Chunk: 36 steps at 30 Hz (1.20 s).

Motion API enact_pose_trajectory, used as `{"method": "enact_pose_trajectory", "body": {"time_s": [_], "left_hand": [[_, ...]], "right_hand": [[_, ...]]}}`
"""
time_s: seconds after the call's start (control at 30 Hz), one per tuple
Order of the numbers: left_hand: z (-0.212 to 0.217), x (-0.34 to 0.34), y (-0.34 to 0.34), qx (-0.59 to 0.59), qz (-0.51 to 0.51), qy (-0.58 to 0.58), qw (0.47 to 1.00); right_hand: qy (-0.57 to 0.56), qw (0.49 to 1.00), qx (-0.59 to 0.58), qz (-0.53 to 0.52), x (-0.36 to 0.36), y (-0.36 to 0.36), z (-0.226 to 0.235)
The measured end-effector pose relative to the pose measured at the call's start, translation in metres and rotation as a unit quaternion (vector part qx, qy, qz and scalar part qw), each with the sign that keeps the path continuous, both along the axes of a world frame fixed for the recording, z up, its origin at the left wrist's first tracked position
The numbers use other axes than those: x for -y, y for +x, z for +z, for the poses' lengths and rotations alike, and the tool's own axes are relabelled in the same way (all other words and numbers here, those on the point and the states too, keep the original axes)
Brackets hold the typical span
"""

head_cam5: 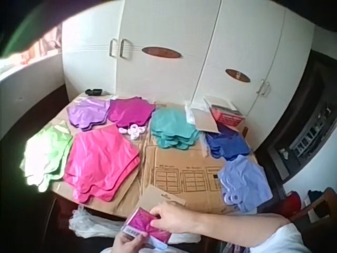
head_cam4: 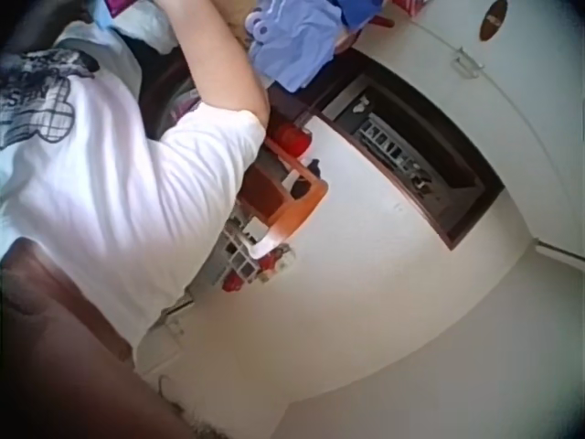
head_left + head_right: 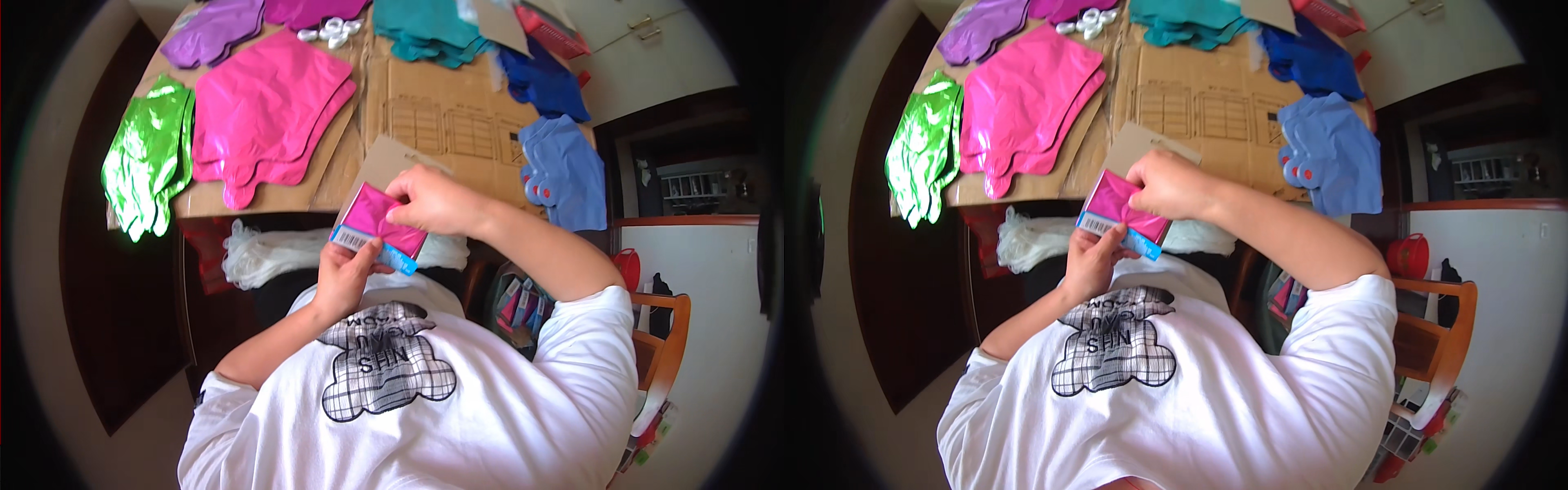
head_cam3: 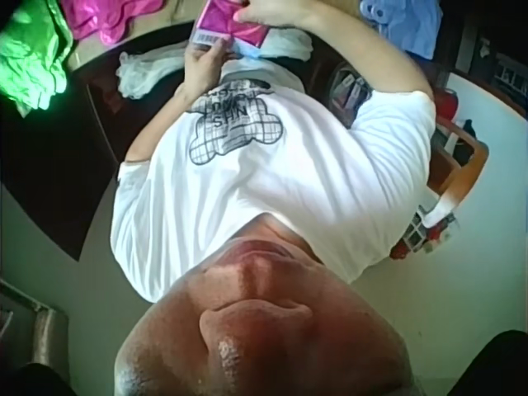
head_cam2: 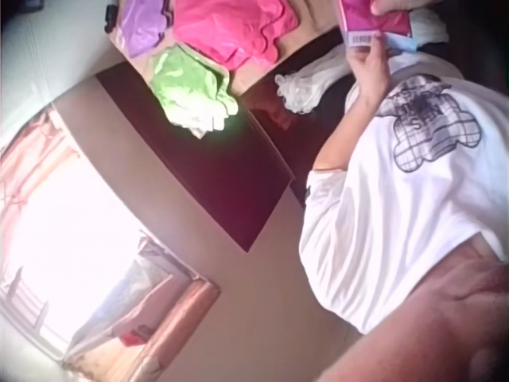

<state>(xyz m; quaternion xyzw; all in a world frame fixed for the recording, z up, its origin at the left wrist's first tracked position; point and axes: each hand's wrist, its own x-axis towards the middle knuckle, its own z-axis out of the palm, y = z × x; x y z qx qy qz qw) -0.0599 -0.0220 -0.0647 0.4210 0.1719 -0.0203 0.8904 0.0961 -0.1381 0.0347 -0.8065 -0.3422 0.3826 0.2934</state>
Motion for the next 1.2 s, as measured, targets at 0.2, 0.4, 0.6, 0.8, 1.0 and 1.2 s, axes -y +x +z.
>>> {"method": "enact_pose_trajectory", "body": {"time_s": [0.2, 0.4, 0.6, 0.8, 1.0, 1.2], "left_hand": [[0.003, 0.002, 0.006, -0.012, 0.002, 0.008, 1.000], [0.012, 0.003, 0.011, -0.049, 0.042, 0.013, 0.998], [0.025, -0.009, 0.011, -0.046, 0.022, -0.002, 0.999], [0.049, -0.015, 0.029, -0.023, 0.016, 0.021, 0.999], [0.050, -0.019, 0.042, -0.043, 0.007, 0.042, 0.998], [0.051, -0.025, 0.047, -0.050, 0.005, 0.041, 0.998]], "right_hand": [[0.049, 0.995, 0.072, -0.040, 0.003, 0.002, -0.015], [-0.006, 0.915, 0.397, 0.079, -0.001, 0.011, 0.007], [0.087, 0.910, 0.348, -0.206, 0.015, 0.195, 0.035], [-0.112, 0.772, 0.556, -0.288, -0.016, 0.335, 0.012], [-0.265, 0.727, 0.580, -0.257, -0.039, 0.376, -0.017], [-0.245, 0.757, 0.510, -0.327, -0.053, 0.384, -0.007]]}}
